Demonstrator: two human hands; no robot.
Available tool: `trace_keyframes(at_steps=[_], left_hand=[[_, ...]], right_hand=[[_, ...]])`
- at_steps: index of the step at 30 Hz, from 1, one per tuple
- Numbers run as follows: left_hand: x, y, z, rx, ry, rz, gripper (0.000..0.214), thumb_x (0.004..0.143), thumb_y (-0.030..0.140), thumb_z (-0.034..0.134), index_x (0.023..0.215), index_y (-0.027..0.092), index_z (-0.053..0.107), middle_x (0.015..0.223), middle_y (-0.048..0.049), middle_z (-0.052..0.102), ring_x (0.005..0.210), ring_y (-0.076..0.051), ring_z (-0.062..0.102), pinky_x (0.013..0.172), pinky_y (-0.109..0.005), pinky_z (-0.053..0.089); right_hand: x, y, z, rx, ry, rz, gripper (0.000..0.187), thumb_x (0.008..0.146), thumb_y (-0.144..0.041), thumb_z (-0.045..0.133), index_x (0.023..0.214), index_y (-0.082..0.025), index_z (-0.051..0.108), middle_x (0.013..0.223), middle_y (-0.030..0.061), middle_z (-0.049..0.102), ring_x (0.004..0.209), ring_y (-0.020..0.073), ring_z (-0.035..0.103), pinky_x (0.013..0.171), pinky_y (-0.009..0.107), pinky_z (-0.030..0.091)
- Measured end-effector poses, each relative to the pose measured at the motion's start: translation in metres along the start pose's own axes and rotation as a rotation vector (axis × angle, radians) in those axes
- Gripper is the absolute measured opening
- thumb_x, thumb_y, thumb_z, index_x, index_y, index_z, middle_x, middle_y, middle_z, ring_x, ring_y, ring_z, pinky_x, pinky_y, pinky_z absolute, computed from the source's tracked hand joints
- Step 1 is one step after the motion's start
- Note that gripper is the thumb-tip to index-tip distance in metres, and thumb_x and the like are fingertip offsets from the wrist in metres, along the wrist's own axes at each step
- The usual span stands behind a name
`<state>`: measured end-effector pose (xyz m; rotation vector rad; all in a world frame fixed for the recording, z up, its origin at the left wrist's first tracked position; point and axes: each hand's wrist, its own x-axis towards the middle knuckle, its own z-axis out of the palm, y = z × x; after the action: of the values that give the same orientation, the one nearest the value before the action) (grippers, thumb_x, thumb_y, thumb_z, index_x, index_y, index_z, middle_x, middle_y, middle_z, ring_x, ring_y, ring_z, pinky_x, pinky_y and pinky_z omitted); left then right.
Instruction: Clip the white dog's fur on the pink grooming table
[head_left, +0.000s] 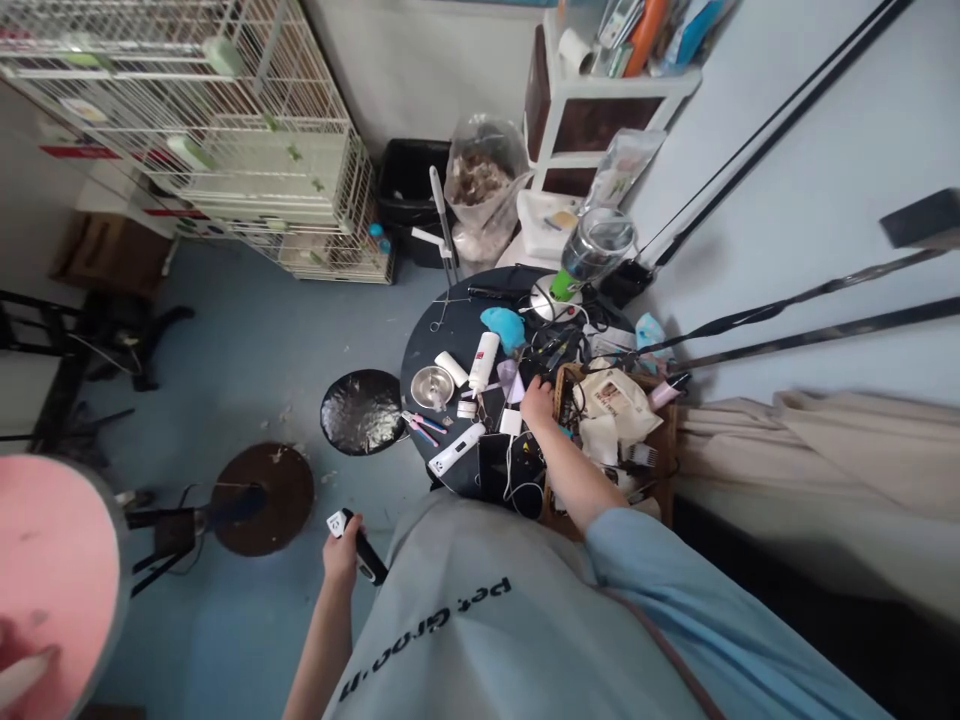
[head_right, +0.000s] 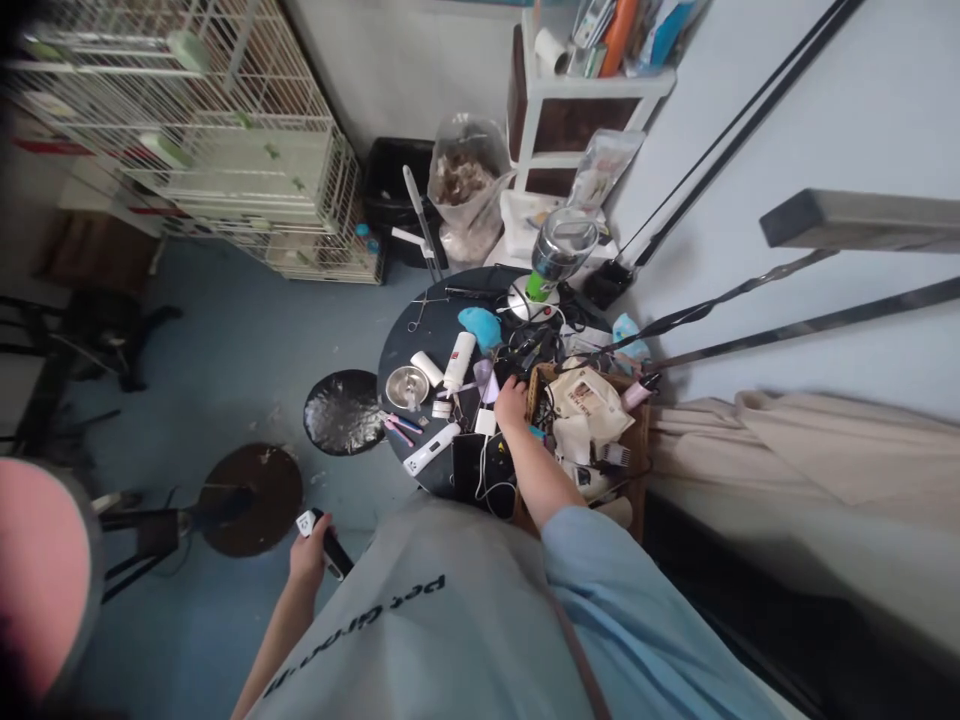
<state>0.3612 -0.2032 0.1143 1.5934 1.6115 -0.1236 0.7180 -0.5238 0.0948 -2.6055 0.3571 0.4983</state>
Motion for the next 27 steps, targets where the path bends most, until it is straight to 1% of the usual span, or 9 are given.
trace_keyframes(at_steps=[2, 4, 7, 10, 14, 18, 22, 24, 27], left_hand=[[0.005, -0.001, 0.003, -0.015, -0.022, 0.004, 0.055, 0.053, 0.064, 0.063, 0.075, 0.014, 0.062, 0.069, -0.0091, 0.065, 0.060, -0.020, 0.059, 0.055, -0.032, 0.045], [0.008, -0.001, 0.005, -0.011, -0.038, 0.016, 0.053, 0.053, 0.063, 0.064, 0.075, 0.014, 0.062, 0.069, -0.0087, 0.065, 0.061, -0.020, 0.060, 0.058, -0.032, 0.046], [0.008, 0.002, 0.005, 0.019, -0.053, 0.066, 0.051, 0.055, 0.061, 0.065, 0.075, 0.014, 0.064, 0.068, -0.0076, 0.065, 0.064, -0.021, 0.059, 0.061, -0.032, 0.045], [0.005, 0.012, 0.007, 0.047, -0.085, 0.128, 0.049, 0.056, 0.061, 0.065, 0.073, 0.015, 0.064, 0.068, -0.0070, 0.065, 0.065, -0.021, 0.058, 0.063, -0.033, 0.043], [-0.004, 0.031, 0.014, 0.068, -0.144, 0.218, 0.045, 0.058, 0.060, 0.065, 0.070, 0.017, 0.061, 0.065, -0.0044, 0.063, 0.064, -0.019, 0.056, 0.063, -0.031, 0.041], [-0.012, 0.053, 0.024, 0.090, -0.220, 0.311, 0.044, 0.058, 0.060, 0.066, 0.070, 0.018, 0.059, 0.065, -0.0021, 0.061, 0.065, -0.018, 0.054, 0.065, -0.030, 0.040], [-0.016, 0.068, 0.030, 0.126, -0.271, 0.371, 0.045, 0.057, 0.061, 0.066, 0.068, 0.018, 0.058, 0.063, -0.0021, 0.061, 0.065, -0.018, 0.053, 0.065, -0.031, 0.040], [-0.017, 0.073, 0.029, 0.136, -0.280, 0.394, 0.045, 0.056, 0.062, 0.065, 0.067, 0.018, 0.058, 0.062, -0.0025, 0.060, 0.064, -0.019, 0.053, 0.064, -0.032, 0.040], [-0.018, 0.074, 0.025, 0.148, -0.260, 0.405, 0.046, 0.055, 0.062, 0.064, 0.066, 0.018, 0.058, 0.062, -0.0032, 0.061, 0.064, -0.020, 0.054, 0.064, -0.032, 0.040]], right_hand=[[-0.007, -0.001, 0.001, -0.015, -0.004, 0.008, 0.042, 0.092, -0.004, 0.043, 0.132, -0.007, 0.055, 0.138, 0.0270, 0.050, 0.135, 0.0343, 0.046, 0.111, 0.046, 0.036], [-0.012, -0.002, 0.000, -0.018, -0.006, 0.033, 0.031, 0.096, -0.010, 0.046, 0.124, -0.008, 0.060, 0.135, 0.0249, 0.053, 0.131, 0.0328, 0.051, 0.109, 0.047, 0.041], [-0.014, -0.007, -0.007, 0.015, -0.013, 0.066, 0.032, 0.097, -0.027, 0.059, 0.125, -0.011, 0.060, 0.134, 0.0170, 0.057, 0.123, 0.0292, 0.057, 0.104, 0.051, 0.047], [-0.015, -0.011, -0.024, 0.121, -0.053, 0.031, 0.037, 0.094, -0.036, 0.067, 0.121, -0.012, 0.063, 0.128, 0.0131, 0.063, 0.116, 0.0258, 0.062, 0.100, 0.049, 0.051], [-0.032, -0.008, -0.057, 0.371, -0.104, -0.098, 0.021, 0.091, -0.027, 0.065, 0.105, -0.013, 0.072, 0.109, 0.0134, 0.073, 0.109, 0.0261, 0.068, 0.095, 0.040, 0.054], [-0.065, 0.002, -0.083, 0.645, -0.111, -0.209, 0.041, 0.090, -0.025, 0.053, 0.128, -0.020, 0.066, 0.122, 0.0078, 0.073, 0.105, 0.0208, 0.071, 0.089, 0.038, 0.060], [-0.087, 0.009, -0.092, 0.903, -0.116, -0.282, 0.051, 0.084, -0.027, 0.057, 0.135, -0.022, 0.062, 0.127, 0.0080, 0.071, 0.109, 0.0219, 0.070, 0.095, 0.043, 0.058], [-0.089, 0.012, -0.091, 0.939, -0.102, -0.303, 0.053, 0.083, -0.027, 0.057, 0.136, -0.020, 0.061, 0.127, 0.0097, 0.071, 0.111, 0.0231, 0.070, 0.096, 0.045, 0.057], [-0.088, 0.021, -0.085, 0.821, -0.046, -0.289, 0.054, 0.084, -0.023, 0.052, 0.136, -0.017, 0.060, 0.130, 0.0120, 0.069, 0.112, 0.0233, 0.070, 0.096, 0.043, 0.057]])
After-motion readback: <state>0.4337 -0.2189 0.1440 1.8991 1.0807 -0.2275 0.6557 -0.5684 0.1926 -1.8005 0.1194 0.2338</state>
